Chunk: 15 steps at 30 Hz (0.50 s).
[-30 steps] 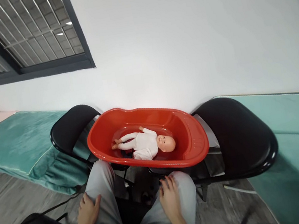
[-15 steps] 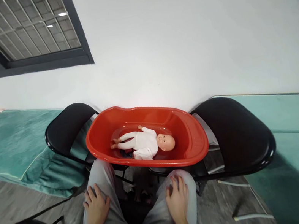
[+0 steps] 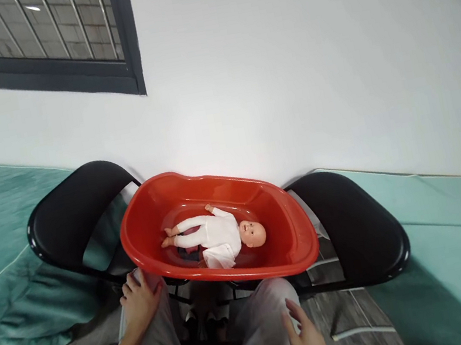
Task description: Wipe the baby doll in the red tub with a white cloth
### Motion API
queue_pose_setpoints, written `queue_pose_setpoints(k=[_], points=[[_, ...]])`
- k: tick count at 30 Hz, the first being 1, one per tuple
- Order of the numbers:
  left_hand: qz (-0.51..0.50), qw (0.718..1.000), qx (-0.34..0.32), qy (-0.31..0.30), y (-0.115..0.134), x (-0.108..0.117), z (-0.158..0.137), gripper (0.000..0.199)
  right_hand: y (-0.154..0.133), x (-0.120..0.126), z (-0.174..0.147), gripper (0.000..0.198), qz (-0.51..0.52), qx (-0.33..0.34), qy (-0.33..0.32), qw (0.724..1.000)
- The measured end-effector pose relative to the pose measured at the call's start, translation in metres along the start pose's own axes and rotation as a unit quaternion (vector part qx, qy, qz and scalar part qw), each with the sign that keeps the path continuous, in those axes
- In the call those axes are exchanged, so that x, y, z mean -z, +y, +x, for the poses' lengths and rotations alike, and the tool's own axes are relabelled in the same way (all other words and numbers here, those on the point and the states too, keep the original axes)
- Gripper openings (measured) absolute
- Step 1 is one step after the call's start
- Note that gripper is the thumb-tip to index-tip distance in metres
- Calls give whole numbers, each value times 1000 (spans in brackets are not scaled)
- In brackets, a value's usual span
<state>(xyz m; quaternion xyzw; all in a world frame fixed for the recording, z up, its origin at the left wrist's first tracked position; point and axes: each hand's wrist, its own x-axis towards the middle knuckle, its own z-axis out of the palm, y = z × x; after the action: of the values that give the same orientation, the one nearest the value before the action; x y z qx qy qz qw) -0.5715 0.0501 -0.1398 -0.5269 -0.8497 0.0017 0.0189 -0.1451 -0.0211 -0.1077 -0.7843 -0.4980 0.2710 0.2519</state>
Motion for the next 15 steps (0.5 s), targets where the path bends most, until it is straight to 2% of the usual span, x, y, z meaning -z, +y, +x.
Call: queue_pose_setpoints(k=[2,4,6,8,10,12,14,15], points=[[-30,999,-3,-38,-7,0,16,71,-51,17,1,63,49,61,24,997],[-53,997,-5,-57,-13,-3,25,68,-109,21,13,53,64,135,6,989],[-76,996,0,-55,-18,-8,28,68,-163,10,37,45,35,192,-31,980],[-98,994,6,-50,-21,-12,27,66,-205,-16,70,40,-43,225,-85,970],[-116,992,9,-47,-23,-16,26,65,-231,-51,104,41,-167,274,-147,936],[-129,990,13,-56,-26,-17,27,65,-241,-89,132,50,-321,300,-219,871],[-137,988,16,-72,-29,-18,28,64,-241,-122,152,55,-391,296,-262,831],[-140,987,19,-80,-31,-18,29,63,-238,-135,159,54,-409,291,-273,820]])
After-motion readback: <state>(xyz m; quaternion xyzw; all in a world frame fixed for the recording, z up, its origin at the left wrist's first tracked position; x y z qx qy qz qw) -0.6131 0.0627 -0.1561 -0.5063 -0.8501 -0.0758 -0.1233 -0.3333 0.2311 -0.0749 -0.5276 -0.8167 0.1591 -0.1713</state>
